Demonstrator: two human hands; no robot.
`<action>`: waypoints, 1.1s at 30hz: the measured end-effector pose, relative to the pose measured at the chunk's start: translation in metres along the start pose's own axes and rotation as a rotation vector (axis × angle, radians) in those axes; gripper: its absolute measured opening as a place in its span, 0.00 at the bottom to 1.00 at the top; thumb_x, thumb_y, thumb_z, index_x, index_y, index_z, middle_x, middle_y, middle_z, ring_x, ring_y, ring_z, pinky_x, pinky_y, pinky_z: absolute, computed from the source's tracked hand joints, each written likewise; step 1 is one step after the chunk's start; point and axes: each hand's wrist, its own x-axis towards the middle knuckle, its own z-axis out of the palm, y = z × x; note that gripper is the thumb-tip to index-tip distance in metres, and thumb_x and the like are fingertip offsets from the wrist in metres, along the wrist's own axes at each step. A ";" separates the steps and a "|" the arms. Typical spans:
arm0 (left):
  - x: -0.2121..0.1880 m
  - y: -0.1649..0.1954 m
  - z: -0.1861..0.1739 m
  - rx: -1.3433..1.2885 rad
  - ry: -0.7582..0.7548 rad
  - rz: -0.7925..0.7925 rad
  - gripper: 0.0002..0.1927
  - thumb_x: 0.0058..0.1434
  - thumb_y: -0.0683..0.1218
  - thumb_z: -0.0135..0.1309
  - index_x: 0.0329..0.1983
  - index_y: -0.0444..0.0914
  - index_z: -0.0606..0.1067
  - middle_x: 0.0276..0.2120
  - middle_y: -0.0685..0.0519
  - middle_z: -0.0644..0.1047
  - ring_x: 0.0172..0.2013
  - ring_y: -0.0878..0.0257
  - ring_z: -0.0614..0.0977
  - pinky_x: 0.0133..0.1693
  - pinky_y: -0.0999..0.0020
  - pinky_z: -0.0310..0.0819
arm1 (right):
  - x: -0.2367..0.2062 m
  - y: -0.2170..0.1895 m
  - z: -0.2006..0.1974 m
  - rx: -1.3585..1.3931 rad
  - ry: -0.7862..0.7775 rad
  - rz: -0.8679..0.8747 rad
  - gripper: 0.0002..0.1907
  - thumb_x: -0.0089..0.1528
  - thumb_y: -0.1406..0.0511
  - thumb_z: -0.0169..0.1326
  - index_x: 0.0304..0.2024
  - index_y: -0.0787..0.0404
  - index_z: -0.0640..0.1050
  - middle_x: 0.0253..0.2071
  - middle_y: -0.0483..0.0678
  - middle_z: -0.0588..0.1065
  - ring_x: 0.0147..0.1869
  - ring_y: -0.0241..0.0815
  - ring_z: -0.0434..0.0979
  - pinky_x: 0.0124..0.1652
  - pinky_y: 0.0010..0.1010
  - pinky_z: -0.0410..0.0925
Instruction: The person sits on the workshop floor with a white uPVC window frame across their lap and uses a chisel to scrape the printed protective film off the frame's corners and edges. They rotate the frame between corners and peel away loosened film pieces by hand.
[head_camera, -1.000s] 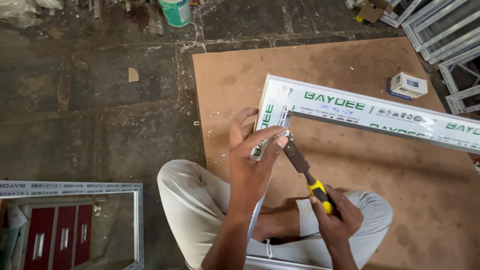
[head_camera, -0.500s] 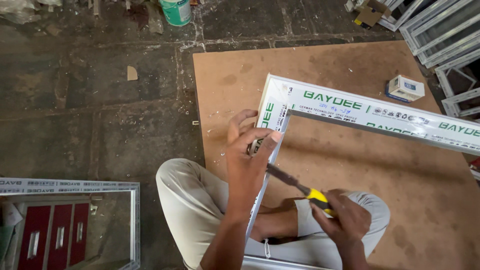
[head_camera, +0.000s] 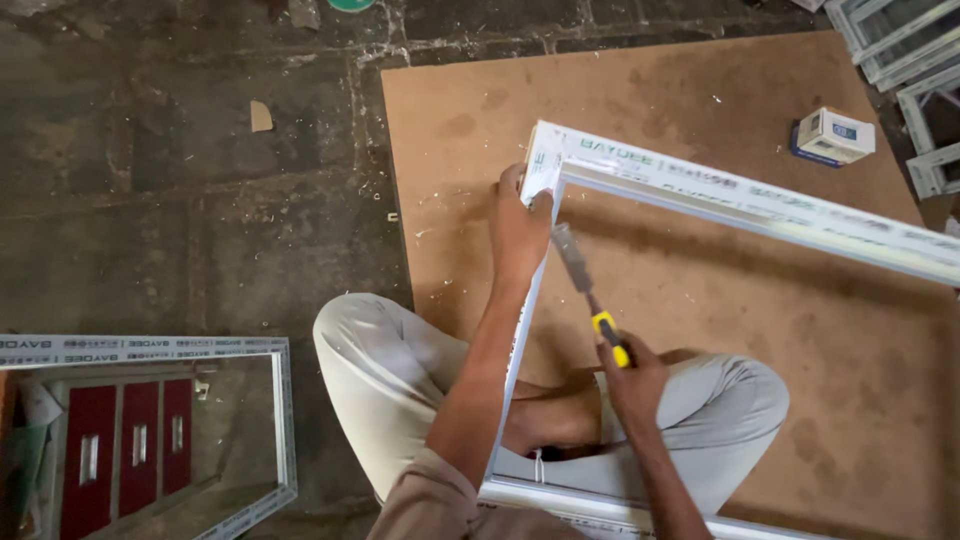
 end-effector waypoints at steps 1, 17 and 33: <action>0.008 -0.013 0.005 0.065 0.002 -0.026 0.24 0.62 0.41 0.54 0.63 0.33 0.69 0.53 0.38 0.75 0.53 0.46 0.79 0.54 0.58 0.72 | -0.002 0.006 0.008 -0.063 -0.009 0.001 0.18 0.60 0.61 0.65 0.46 0.67 0.82 0.32 0.52 0.80 0.33 0.34 0.78 0.36 0.29 0.70; 0.056 -0.075 0.149 0.497 -0.210 -0.079 0.19 0.61 0.46 0.54 0.54 0.36 0.76 0.47 0.39 0.81 0.48 0.42 0.83 0.52 0.50 0.76 | 0.035 0.027 0.004 0.282 -0.042 0.525 0.14 0.64 0.60 0.59 0.38 0.66 0.82 0.19 0.40 0.69 0.20 0.29 0.64 0.21 0.25 0.58; -0.171 -0.128 -0.155 -0.117 -0.885 -0.752 0.39 0.56 0.43 0.64 0.71 0.34 0.65 0.58 0.47 0.78 0.58 0.60 0.77 0.59 0.62 0.70 | 0.041 0.056 -0.008 0.606 0.028 0.588 0.12 0.68 0.62 0.56 0.41 0.67 0.79 0.27 0.44 0.76 0.24 0.32 0.71 0.24 0.24 0.62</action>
